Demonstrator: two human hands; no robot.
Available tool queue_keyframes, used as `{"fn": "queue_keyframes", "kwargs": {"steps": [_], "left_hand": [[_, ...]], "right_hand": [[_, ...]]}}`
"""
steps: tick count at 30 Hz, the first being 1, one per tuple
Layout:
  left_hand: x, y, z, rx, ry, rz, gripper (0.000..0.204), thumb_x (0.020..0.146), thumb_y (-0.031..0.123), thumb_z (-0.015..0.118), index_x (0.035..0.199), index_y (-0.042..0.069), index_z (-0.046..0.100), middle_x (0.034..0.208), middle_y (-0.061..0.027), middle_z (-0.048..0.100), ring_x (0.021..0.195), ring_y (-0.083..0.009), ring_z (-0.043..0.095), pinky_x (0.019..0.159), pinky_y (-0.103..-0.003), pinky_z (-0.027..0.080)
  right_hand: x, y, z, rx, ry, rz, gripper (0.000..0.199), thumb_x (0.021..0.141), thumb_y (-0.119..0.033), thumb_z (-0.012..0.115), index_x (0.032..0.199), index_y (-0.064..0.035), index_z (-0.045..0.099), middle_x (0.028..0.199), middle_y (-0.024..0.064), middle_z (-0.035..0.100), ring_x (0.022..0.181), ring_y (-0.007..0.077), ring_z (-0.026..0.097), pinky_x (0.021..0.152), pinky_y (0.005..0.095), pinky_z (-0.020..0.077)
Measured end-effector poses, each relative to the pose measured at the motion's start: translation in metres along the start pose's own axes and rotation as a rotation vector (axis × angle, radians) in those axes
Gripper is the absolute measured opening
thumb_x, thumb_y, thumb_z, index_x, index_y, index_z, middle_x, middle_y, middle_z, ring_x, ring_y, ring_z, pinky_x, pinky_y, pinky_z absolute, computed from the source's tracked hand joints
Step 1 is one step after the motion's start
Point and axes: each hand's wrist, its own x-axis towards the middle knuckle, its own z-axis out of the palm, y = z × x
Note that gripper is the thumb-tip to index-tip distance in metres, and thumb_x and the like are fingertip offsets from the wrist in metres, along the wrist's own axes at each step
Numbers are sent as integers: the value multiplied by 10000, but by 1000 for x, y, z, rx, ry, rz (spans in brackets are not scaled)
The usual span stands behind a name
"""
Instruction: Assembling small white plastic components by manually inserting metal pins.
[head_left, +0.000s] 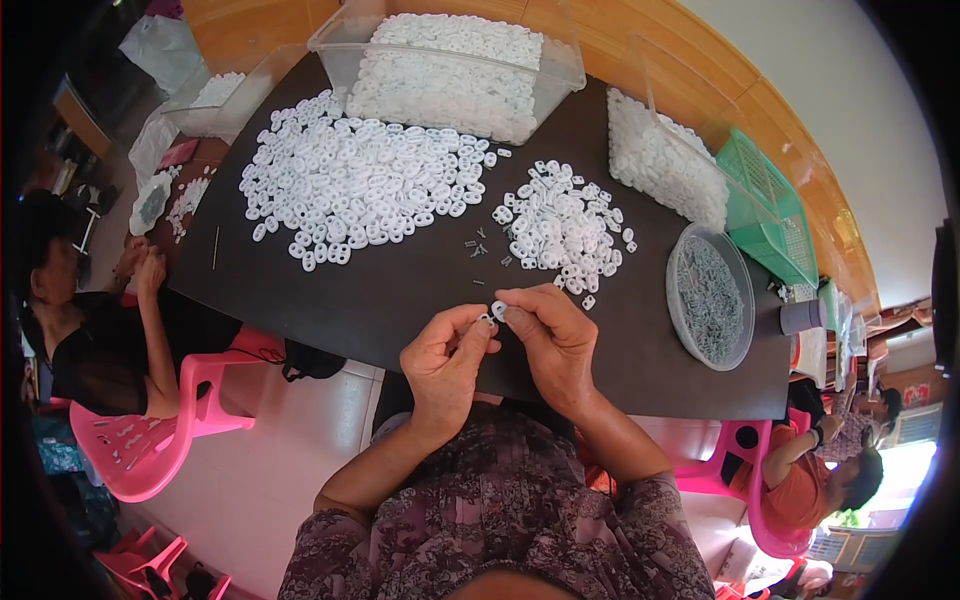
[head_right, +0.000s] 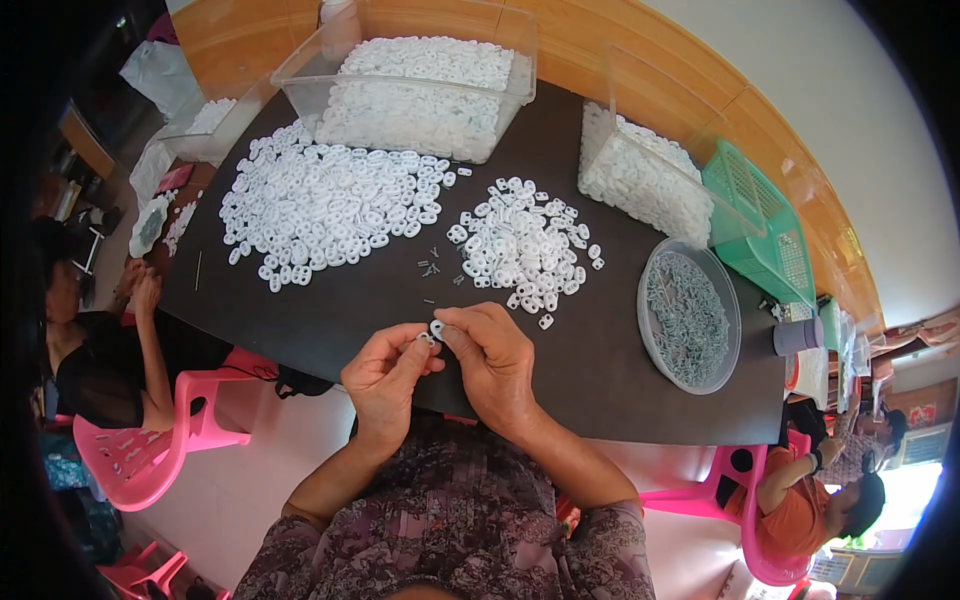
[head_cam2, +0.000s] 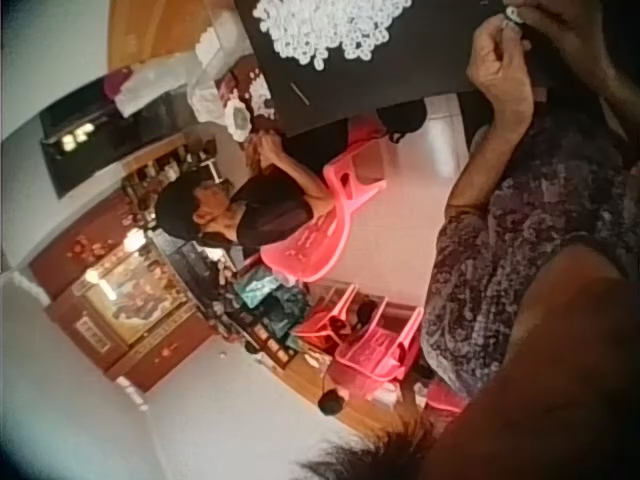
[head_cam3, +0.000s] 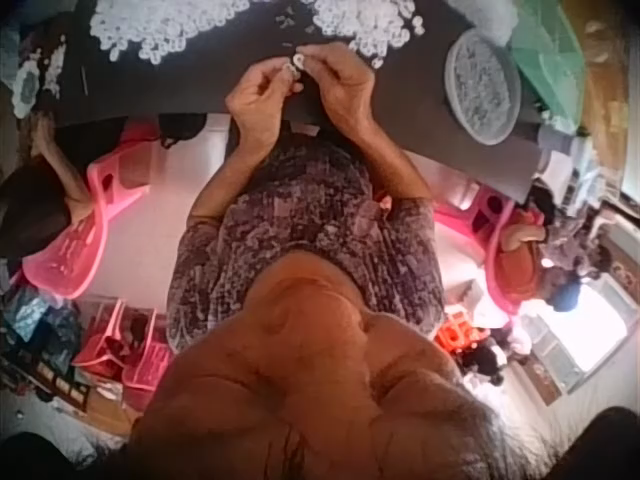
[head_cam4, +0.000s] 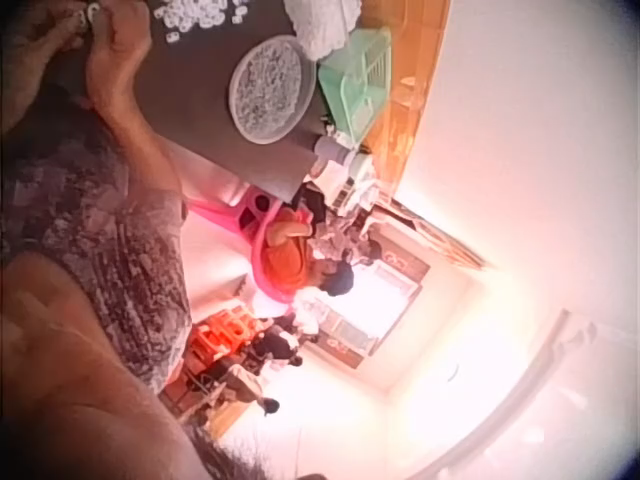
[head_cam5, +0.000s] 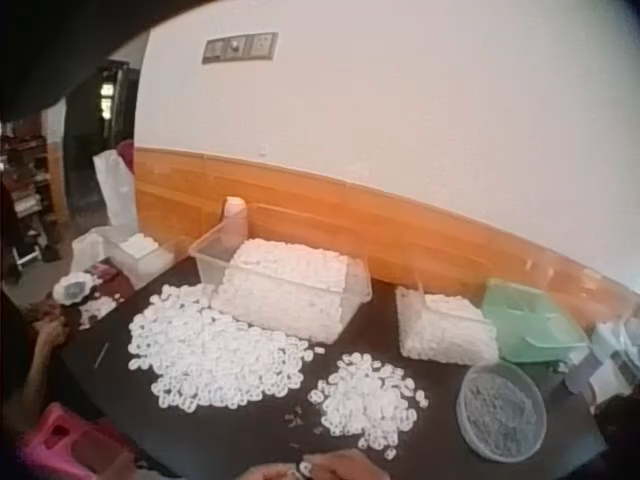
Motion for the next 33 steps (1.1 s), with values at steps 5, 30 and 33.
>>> {"fn": "queue_keyframes", "kwargs": {"steps": [5, 30, 33], "left_hand": [[0, 0, 0, -9, -5, 14, 162, 896, 3, 599, 1050, -39, 619, 884, -38, 650, 733, -69, 610, 646, -185, 494], [3, -3, -5, -27, -102, 32, 272, 915, 15, 576, 1184, -27, 582, 920, -61, 646, 771, -90, 605, 704, -207, 505], [2, -2, -4, -26, -108, 14, 269, 916, 19, 575, 1181, -27, 584, 931, -64, 648, 772, -92, 607, 704, -207, 504]], "right_hand": [[-2, -2, 3, -48, -7, -21, 193, 837, 61, 601, 1007, 4, 670, 870, 62, 619, 778, 114, 569, 687, 226, 450], [0, 2, 2, -28, -14, -19, 134, 799, 53, 610, 906, -19, 647, 781, 73, 597, 697, 182, 577, 619, 284, 461], [-2, 5, 2, 15, -13, 33, 139, 800, 55, 607, 909, -22, 648, 779, 69, 598, 700, 180, 578, 620, 284, 461]]}}
